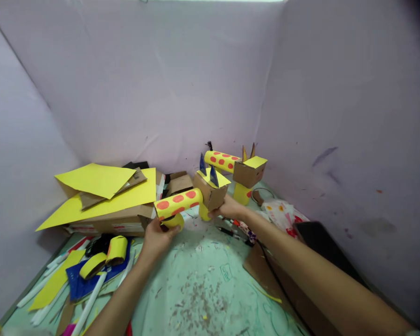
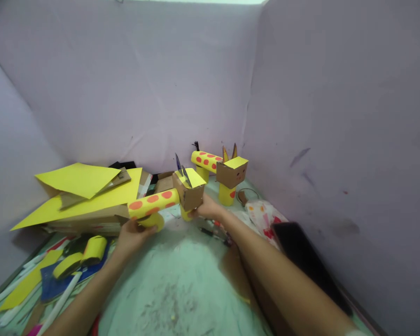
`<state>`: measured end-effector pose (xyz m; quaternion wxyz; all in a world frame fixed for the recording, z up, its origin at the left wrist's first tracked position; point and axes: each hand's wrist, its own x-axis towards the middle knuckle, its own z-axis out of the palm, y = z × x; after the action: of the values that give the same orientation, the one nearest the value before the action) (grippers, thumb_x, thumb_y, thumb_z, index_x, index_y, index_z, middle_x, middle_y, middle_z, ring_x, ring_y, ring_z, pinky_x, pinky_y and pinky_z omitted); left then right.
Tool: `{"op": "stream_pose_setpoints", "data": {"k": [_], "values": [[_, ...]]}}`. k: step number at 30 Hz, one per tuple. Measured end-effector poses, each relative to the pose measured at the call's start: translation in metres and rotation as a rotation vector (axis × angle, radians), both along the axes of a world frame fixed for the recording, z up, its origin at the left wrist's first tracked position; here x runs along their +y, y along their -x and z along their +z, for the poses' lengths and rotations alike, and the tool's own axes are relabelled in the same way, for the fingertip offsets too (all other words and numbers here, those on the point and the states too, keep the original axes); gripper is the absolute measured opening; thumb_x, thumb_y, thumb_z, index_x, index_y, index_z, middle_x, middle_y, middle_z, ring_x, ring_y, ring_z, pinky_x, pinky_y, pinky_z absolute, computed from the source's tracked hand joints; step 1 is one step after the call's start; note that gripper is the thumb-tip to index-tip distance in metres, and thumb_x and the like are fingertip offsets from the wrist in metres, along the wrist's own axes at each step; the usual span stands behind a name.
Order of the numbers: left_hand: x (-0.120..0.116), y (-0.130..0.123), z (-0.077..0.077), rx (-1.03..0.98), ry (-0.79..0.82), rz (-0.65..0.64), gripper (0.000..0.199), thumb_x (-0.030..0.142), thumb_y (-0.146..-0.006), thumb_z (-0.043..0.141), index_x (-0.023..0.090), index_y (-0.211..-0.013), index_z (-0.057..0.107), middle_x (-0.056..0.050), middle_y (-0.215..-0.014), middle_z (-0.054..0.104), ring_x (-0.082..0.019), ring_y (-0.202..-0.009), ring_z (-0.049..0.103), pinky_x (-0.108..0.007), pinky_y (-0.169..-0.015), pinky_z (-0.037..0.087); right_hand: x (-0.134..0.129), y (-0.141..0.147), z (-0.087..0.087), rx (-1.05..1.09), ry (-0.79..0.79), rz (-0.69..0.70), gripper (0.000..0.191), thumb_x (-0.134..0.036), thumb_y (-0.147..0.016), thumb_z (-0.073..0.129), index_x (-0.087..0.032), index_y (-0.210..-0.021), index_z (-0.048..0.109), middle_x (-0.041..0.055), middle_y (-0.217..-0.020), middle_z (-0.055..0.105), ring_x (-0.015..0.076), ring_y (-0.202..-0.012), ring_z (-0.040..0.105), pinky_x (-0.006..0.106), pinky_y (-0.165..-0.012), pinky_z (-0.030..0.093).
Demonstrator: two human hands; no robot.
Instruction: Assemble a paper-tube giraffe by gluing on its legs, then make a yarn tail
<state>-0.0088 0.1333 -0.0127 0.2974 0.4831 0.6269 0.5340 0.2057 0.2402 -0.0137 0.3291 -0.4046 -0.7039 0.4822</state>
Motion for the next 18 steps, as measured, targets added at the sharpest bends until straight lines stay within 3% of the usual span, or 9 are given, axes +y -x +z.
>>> {"op": "stream_pose_setpoints", "data": {"k": [4,8,11,15,18], "values": [[-0.001,0.001,-0.006,0.034,0.06,-0.037,0.044,0.026,-0.051,0.073,0.011,-0.09,0.061,-0.01,-0.086,0.072,-0.027,-0.08,0.066,-0.038,-0.074,0.052,0.0,-0.005,-0.002,-0.055,0.004,-0.004,0.039,-0.01,-0.045,0.071,-0.016,-0.083,0.061,0.0011,-0.084,0.065,0.0178,-0.074,0.057,0.028,-0.065,0.046],[-0.016,0.003,-0.001,0.043,0.114,-0.053,0.045,0.031,-0.052,0.073,0.011,-0.091,0.06,-0.011,-0.09,0.072,-0.028,-0.082,0.066,-0.036,-0.072,0.053,-0.014,-0.007,0.002,-0.101,0.013,0.013,0.03,-0.012,-0.048,0.069,-0.016,-0.077,0.062,0.0001,-0.079,0.065,0.019,-0.074,0.058,0.028,-0.064,0.046],[-0.039,0.009,0.01,0.067,0.168,-0.096,0.044,0.033,-0.054,0.074,0.012,-0.089,0.06,-0.01,-0.088,0.072,-0.028,-0.081,0.066,-0.034,-0.07,0.052,-0.04,-0.011,0.009,-0.124,0.015,0.023,0.031,-0.013,-0.05,0.069,-0.017,-0.08,0.062,0.0007,-0.08,0.066,0.0213,-0.077,0.058,0.029,-0.065,0.046],[-0.079,0.014,0.021,0.147,0.262,-0.257,0.044,0.041,-0.064,0.069,0.013,-0.096,0.058,-0.009,-0.088,0.07,-0.025,-0.077,0.065,-0.03,-0.064,0.051,-0.089,-0.023,0.012,-0.122,0.056,0.087,0.036,-0.015,-0.052,0.07,-0.016,-0.087,0.062,0.0033,-0.088,0.067,0.0243,-0.084,0.06,0.033,-0.073,0.048],[-0.103,0.013,0.024,0.143,0.249,-0.337,0.046,0.046,-0.067,0.065,0.013,-0.099,0.058,-0.008,-0.088,0.069,-0.022,-0.074,0.062,-0.027,-0.06,0.048,-0.122,-0.034,0.006,0.021,0.234,0.136,0.04,-0.022,-0.055,0.072,-0.016,-0.093,0.06,0.0065,-0.09,0.067,0.0262,-0.085,0.062,0.036,-0.074,0.05]]}}
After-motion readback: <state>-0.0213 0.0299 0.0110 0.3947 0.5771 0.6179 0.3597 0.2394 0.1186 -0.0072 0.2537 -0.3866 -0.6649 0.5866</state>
